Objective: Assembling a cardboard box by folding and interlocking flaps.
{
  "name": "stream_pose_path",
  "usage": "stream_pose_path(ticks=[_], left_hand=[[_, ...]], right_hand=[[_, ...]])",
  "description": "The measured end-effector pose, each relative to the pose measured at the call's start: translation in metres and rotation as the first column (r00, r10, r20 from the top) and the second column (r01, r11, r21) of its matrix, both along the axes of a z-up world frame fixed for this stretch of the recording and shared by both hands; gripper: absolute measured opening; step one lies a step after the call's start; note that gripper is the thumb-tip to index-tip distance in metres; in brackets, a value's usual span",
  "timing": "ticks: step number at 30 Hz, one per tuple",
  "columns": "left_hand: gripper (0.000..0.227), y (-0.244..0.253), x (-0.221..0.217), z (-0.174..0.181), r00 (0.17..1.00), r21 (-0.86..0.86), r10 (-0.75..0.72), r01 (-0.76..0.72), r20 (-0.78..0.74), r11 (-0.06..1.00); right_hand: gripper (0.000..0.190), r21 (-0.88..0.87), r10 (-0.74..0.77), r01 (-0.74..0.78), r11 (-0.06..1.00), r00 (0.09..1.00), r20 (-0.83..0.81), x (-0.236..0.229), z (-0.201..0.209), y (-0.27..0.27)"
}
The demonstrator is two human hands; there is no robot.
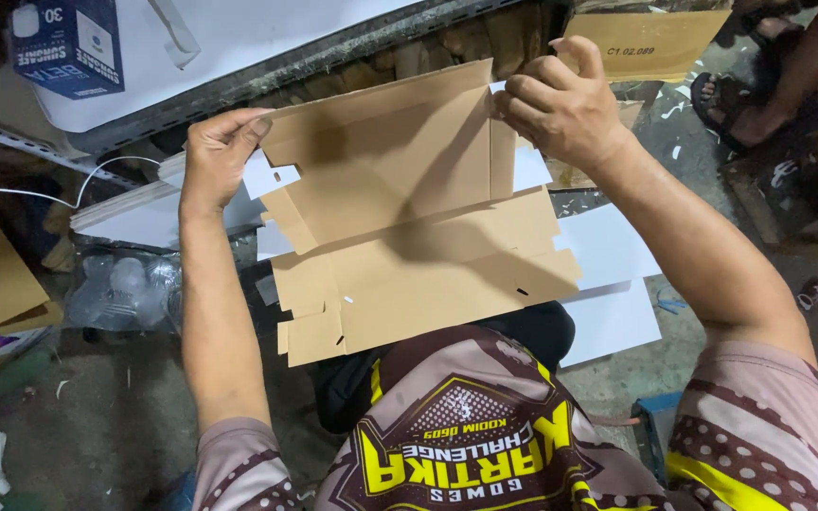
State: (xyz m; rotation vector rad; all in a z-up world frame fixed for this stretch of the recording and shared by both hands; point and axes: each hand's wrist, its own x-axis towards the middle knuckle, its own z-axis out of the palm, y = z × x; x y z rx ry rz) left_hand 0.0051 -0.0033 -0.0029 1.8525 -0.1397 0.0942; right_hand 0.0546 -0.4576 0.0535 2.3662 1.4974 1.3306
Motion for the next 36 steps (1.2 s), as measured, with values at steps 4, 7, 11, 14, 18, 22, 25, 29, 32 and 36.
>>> stream_pose_path(ticks=[4,7,11,14,18,22,25,29,32,36], left_hand=[[0.020,-0.002,0.001,0.002,1.000,0.008,0.000,0.000,0.006,1.000],[0.022,-0.003,-0.002,0.010,1.000,-0.027,-0.008,0.009,0.018,1.000],[0.022,-0.002,0.000,0.008,0.999,0.027,-0.010,0.009,0.032,1.000],[0.020,-0.001,0.007,0.003,0.997,0.069,-0.027,0.022,0.070,0.997],[0.020,0.004,0.012,-0.008,0.995,0.049,-0.036,0.031,0.097,0.998],[0.024,0.000,0.014,-0.007,0.993,0.013,-0.061,0.060,0.104,0.998],[0.021,-0.007,0.007,0.013,0.990,0.007,-0.069,0.069,0.123,0.998],[0.034,-0.003,-0.003,0.011,0.994,-0.061,-0.027,0.033,0.107,0.998],[0.053,-0.002,-0.027,0.012,0.989,-0.115,0.091,-0.078,0.113,0.990],[0.041,-0.010,-0.068,0.025,0.866,0.235,0.145,-0.286,0.479,0.929]], right_hand=[[0.025,0.022,0.027,-0.026,0.999,0.997,-0.074,0.007,-0.011,-0.005],[0.094,0.191,0.097,-0.010,0.981,0.888,-0.450,0.002,-0.017,-0.005],[0.061,0.434,0.228,-0.004,0.901,0.855,-0.466,-0.009,0.010,0.017],[0.031,0.419,0.173,-0.035,0.908,0.940,-0.295,-0.024,0.018,0.047],[0.009,0.481,0.443,-0.210,0.851,0.778,-0.445,-0.060,0.009,0.119],[0.039,0.434,0.419,-0.175,0.884,0.708,-0.568,-0.066,-0.042,0.178],[0.028,0.542,0.485,-0.191,0.819,0.734,-0.475,-0.056,-0.059,0.219],[0.002,0.610,0.488,-0.170,0.774,0.774,-0.404,-0.057,-0.056,0.239],[0.003,0.621,0.512,-0.185,0.761,0.759,-0.402,-0.060,-0.055,0.239],[0.004,0.646,0.510,-0.153,0.748,0.755,-0.412,-0.059,-0.054,0.241]])
